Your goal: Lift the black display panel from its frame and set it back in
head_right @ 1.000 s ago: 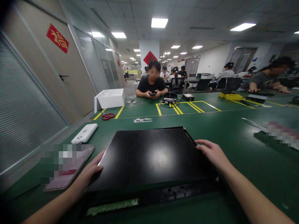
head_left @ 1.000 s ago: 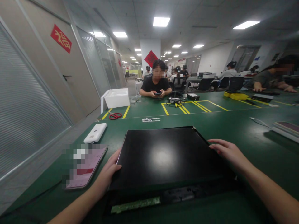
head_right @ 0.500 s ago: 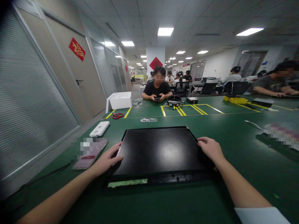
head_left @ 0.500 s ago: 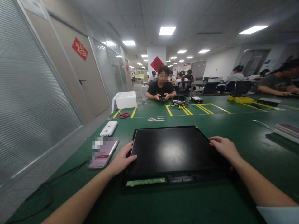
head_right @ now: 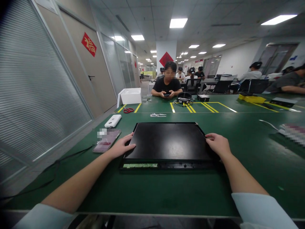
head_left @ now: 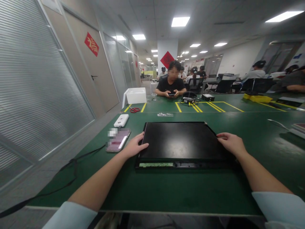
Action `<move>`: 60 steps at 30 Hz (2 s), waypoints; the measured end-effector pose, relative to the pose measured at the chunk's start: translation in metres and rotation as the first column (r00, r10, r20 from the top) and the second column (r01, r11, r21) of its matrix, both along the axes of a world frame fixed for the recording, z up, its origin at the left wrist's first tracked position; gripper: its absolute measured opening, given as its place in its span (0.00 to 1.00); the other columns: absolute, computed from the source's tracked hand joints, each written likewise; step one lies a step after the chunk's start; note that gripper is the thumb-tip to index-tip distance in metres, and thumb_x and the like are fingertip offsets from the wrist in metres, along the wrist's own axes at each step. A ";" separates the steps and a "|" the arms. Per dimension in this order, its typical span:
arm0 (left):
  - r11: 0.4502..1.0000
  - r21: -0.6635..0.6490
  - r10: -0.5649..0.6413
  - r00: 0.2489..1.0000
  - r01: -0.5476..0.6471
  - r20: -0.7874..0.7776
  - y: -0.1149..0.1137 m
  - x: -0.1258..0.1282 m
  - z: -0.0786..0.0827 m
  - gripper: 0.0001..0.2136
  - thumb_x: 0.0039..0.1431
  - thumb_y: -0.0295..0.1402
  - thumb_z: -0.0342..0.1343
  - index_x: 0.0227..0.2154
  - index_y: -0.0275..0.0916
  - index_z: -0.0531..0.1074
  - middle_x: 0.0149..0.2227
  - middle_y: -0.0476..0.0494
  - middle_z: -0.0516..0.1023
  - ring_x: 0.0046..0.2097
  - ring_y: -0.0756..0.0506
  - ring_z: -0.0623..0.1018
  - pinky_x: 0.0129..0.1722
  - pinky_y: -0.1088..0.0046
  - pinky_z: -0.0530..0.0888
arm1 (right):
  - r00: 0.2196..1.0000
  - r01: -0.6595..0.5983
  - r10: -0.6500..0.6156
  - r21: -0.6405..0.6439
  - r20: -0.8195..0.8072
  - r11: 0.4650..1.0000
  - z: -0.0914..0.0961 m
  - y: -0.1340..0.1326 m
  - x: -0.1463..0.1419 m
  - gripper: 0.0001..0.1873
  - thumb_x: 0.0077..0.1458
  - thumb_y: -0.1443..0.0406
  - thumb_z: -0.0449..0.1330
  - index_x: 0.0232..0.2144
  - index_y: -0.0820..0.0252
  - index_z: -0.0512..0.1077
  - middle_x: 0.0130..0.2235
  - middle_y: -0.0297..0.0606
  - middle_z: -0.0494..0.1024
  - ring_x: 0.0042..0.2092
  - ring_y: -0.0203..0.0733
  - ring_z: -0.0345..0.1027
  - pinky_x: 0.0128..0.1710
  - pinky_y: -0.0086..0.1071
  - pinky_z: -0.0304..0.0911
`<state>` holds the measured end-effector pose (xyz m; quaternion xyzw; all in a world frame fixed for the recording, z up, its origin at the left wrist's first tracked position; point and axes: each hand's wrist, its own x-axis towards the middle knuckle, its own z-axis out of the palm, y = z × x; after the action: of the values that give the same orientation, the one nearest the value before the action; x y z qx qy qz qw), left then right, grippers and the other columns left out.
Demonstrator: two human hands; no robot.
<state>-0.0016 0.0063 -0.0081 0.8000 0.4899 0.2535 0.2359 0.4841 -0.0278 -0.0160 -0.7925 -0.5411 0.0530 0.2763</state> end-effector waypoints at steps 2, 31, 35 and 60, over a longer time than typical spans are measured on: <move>1.000 0.005 -0.006 1.000 0.006 0.001 0.000 0.000 0.000 0.30 0.54 0.49 0.56 0.54 0.32 0.72 0.67 0.33 0.59 0.67 0.34 0.60 0.65 0.58 0.57 | 1.000 -0.006 0.006 -0.005 -0.009 1.000 -0.001 -0.001 0.001 0.17 0.46 0.61 0.58 0.38 0.59 0.79 0.32 0.40 0.82 0.39 0.50 0.75 0.41 0.38 0.64; 0.996 0.082 -0.032 0.999 0.032 -0.011 0.002 -0.006 -0.011 0.21 0.45 0.49 0.65 0.37 0.41 0.69 0.63 0.31 0.65 0.62 0.31 0.66 0.60 0.49 0.63 | 0.991 0.008 0.009 0.134 -0.130 0.991 -0.021 0.006 0.016 0.13 0.40 0.60 0.61 0.30 0.55 0.79 0.31 0.36 0.82 0.36 0.46 0.76 0.37 0.36 0.66; 0.997 0.071 -0.024 1.000 0.025 -0.018 0.001 -0.005 -0.009 0.21 0.46 0.48 0.65 0.36 0.41 0.68 0.63 0.31 0.64 0.62 0.31 0.67 0.59 0.50 0.64 | 0.991 0.027 -0.007 0.153 -0.130 0.988 -0.018 0.003 0.012 0.12 0.41 0.59 0.60 0.29 0.54 0.80 0.31 0.37 0.82 0.36 0.47 0.75 0.36 0.37 0.66; 0.996 0.080 -0.036 0.999 0.038 -0.028 -0.001 -0.003 -0.005 0.18 0.49 0.48 0.62 0.35 0.42 0.68 0.62 0.33 0.66 0.61 0.33 0.68 0.58 0.50 0.65 | 0.995 0.070 -0.056 0.173 -0.086 0.982 -0.011 -0.002 0.006 0.13 0.44 0.57 0.57 0.26 0.53 0.80 0.29 0.37 0.81 0.35 0.49 0.74 0.33 0.38 0.64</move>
<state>-0.0048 0.0048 -0.0132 0.8211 0.4676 0.2580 0.2014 0.4896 -0.0294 -0.0271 -0.7789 -0.5067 0.0284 0.3685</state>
